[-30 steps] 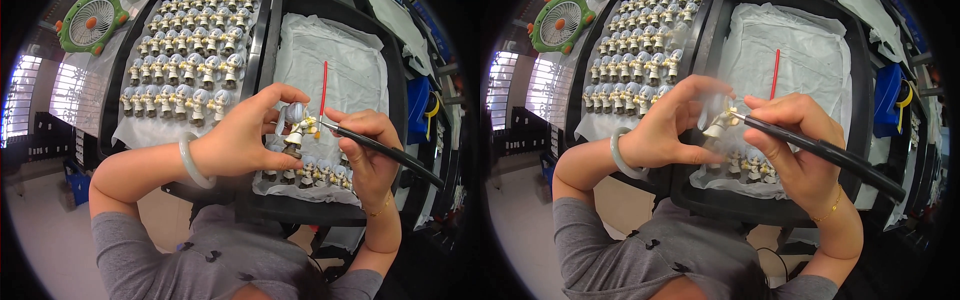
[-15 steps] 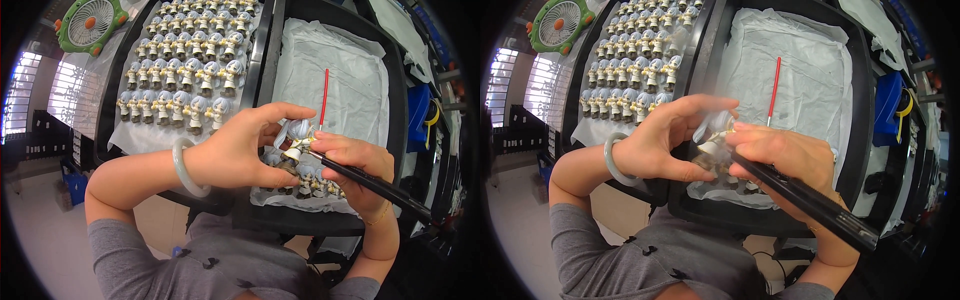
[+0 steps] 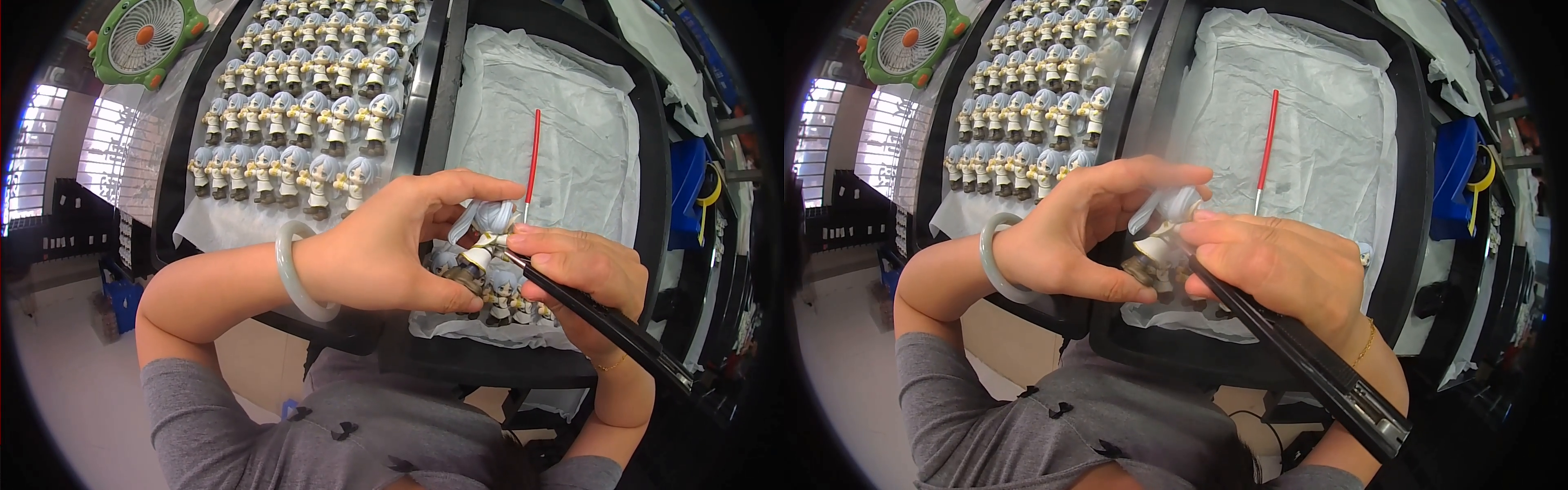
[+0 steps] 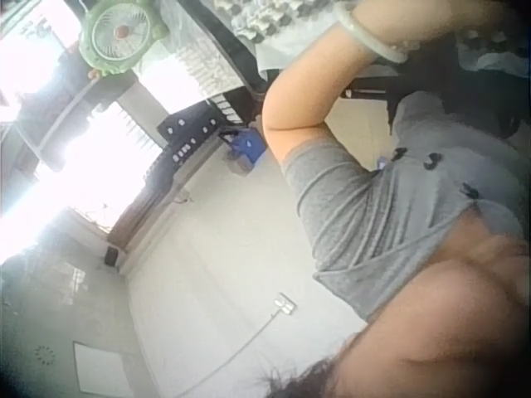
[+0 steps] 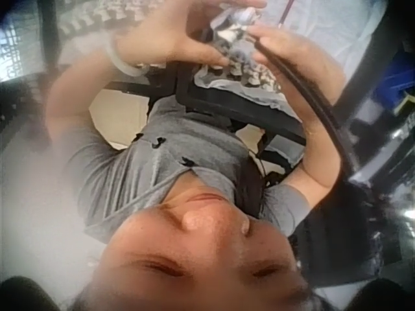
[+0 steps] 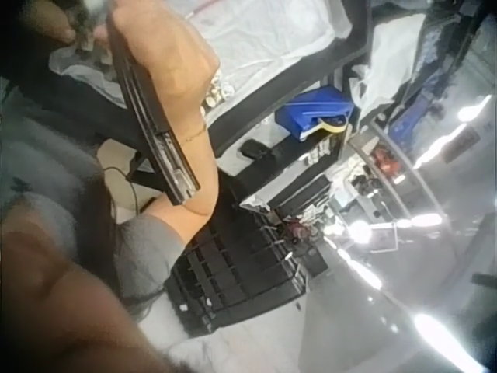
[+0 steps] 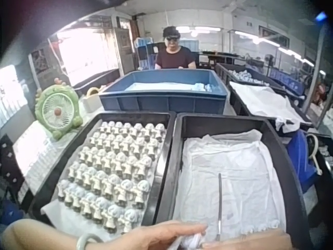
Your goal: The person cleans, paints, and assembles small toy figurines by hand at a factory workbench, using a paintbrush for painting and tweezers for assembly.
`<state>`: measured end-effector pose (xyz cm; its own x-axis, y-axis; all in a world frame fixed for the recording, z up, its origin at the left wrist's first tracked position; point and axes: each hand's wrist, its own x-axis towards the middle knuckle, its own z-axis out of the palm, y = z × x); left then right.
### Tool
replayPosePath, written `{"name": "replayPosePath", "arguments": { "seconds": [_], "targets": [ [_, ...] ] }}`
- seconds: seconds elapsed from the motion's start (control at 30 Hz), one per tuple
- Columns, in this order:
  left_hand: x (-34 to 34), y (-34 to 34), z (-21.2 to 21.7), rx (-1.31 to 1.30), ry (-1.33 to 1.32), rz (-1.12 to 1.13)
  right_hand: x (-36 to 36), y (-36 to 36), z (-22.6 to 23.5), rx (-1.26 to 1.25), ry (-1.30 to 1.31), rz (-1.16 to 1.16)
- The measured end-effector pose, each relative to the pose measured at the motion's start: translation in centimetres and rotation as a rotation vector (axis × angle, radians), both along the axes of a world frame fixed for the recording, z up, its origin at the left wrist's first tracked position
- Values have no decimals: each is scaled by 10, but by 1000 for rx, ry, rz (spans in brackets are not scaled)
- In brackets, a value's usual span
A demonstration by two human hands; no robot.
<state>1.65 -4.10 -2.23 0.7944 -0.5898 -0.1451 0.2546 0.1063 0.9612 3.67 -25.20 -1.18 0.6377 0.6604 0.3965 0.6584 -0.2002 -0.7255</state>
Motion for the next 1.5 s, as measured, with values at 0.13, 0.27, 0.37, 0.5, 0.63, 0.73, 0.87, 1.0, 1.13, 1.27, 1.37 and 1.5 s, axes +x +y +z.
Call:
{"name": "replayPosePath", "arguments": {
  "seconds": [0.13,0.27,0.37,0.5,0.63,0.73,0.87,1.0,1.13,1.27,1.37,1.5],
  "targets": [
    [-2,1,1,-19,-2,15,-2,2,2,0,-15,-5],
    [-3,1,2,-44,42,18,-2,1,4,11,16,6],
    [-1,1,1,-28,30,18,-3,1,2,33,26,-4],
    [1,0,1,-31,44,10,-2,0,2,11,-32,10],
    [-1,1,2,-26,40,24,-3,2,4,-9,-16,-11],
    [-2,1,1,-42,36,13,-3,0,6,-5,-12,15],
    [-4,-1,-3,-70,48,25,-5,-2,4,109,114,-79],
    [-5,-1,-2,-12,4,47,-8,1,2,96,91,-99],
    [-7,-3,-2,53,-41,66,-7,3,4,51,-7,-85],
    [-8,-4,-2,69,-58,90,-6,5,2,29,-43,-85],
    [-8,-4,-4,68,-70,100,-5,6,1,37,-49,-75],
    [-7,-5,-4,70,-64,88,-8,4,5,-22,-13,-59]
  ]
}}
